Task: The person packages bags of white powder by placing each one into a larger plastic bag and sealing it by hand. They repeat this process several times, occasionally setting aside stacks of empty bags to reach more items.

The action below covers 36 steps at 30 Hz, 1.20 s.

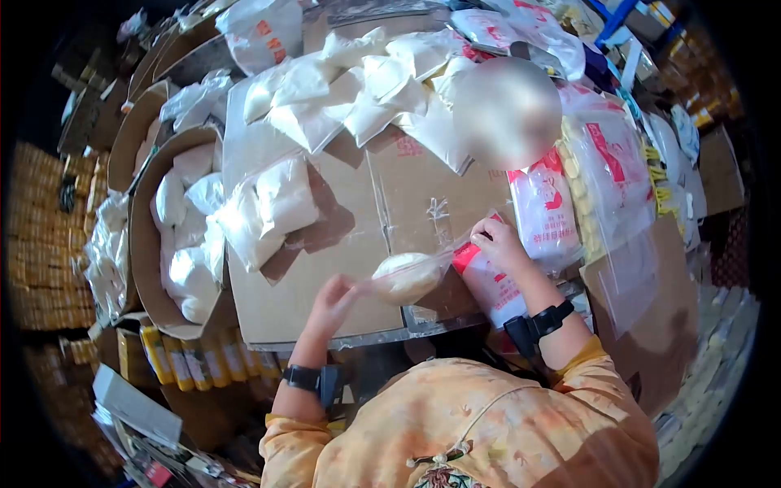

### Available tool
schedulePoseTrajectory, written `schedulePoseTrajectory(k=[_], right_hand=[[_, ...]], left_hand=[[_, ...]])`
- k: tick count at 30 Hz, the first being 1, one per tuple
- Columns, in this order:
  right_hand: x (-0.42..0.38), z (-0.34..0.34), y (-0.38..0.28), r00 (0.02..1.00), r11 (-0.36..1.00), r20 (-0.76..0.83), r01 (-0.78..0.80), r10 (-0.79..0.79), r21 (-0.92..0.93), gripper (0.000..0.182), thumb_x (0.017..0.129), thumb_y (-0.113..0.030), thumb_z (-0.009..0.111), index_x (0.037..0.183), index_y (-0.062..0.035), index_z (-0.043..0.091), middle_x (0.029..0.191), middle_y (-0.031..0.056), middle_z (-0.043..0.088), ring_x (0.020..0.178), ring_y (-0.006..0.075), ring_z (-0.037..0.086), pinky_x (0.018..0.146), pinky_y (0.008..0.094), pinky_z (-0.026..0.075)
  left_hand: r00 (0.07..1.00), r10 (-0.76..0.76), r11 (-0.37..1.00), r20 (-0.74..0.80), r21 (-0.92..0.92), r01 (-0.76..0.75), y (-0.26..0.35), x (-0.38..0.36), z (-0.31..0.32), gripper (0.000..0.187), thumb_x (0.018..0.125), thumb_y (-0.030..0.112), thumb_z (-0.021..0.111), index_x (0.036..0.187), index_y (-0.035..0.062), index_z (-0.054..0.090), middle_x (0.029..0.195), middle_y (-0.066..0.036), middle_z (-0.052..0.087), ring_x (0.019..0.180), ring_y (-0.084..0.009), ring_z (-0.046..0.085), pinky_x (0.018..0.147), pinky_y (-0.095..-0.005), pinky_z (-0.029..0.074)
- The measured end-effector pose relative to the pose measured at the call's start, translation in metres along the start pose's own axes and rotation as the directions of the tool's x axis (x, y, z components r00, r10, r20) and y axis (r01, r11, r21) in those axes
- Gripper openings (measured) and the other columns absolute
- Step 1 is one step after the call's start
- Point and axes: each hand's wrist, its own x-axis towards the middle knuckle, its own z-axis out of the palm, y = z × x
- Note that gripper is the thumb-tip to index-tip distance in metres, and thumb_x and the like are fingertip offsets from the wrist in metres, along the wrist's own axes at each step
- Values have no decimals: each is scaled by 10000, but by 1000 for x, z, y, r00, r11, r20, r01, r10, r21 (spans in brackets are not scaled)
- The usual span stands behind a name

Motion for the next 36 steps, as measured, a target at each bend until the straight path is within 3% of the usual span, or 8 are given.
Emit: schedulePoseTrajectory(k=[2,5,8,11,21,27,33,36], right_hand=[[-3,6,4,994,986,-66,100,-92,132,105,767,-80,556,833,-10,597,824,155,617,787,296,595,707,349,465],[-5,31,-7,961,950,4,273,-277,148,114,767,-70,555,852,-14,606,839,151,623,798,294,600,705,345,469],[-7,34,-18,968,985,184,161,-170,64,121,774,-67,554,866,-13,609,848,159,622,802,303,600,697,342,471],[-12,39,-21,974,975,90,199,-208,93,92,780,-65,552,839,-12,599,819,174,611,789,326,589,681,354,468],[-12,26,-21,927,931,124,362,-354,-43,82,715,-13,527,777,-45,569,798,128,579,780,315,557,682,358,459],[-13,23,-23,936,941,143,333,-322,-65,19,744,-34,543,752,-35,560,732,122,565,724,306,561,642,352,458],[-12,12,-21,922,833,309,355,-235,-424,62,770,-73,551,732,-29,572,737,126,581,716,282,577,621,336,455],[-4,5,-10,961,982,272,5,49,-191,75,785,-73,541,801,-27,598,783,127,596,733,255,590,635,322,457]], left_hand=[[999,-5,978,45,208,-5,8,5,-2,53,826,54,578,844,31,534,839,-55,604,838,-132,555,787,-259,438],[975,100,694,200,688,-212,68,13,23,195,739,88,640,918,59,569,824,-74,610,836,-240,579,750,-303,450],[915,253,446,314,802,-398,88,36,59,165,735,120,623,886,66,583,814,-104,609,780,-308,568,684,-351,462],[945,165,591,282,739,-323,74,55,90,126,755,155,597,850,74,592,781,-125,593,727,-329,561,633,-373,462],[824,447,355,348,777,-521,64,41,72,91,683,130,575,735,103,505,695,-57,516,668,-258,553,592,-367,455],[854,395,311,339,825,-471,63,-5,11,100,680,99,598,710,99,503,692,-58,489,665,-258,528,610,-352,442],[878,372,349,302,831,-434,37,-19,4,109,712,140,610,714,99,510,718,-50,527,675,-245,544,604,-343,447],[938,269,472,219,819,-326,22,-25,-7,104,742,121,608,726,72,517,757,-93,540,726,-287,535,634,-365,451]])
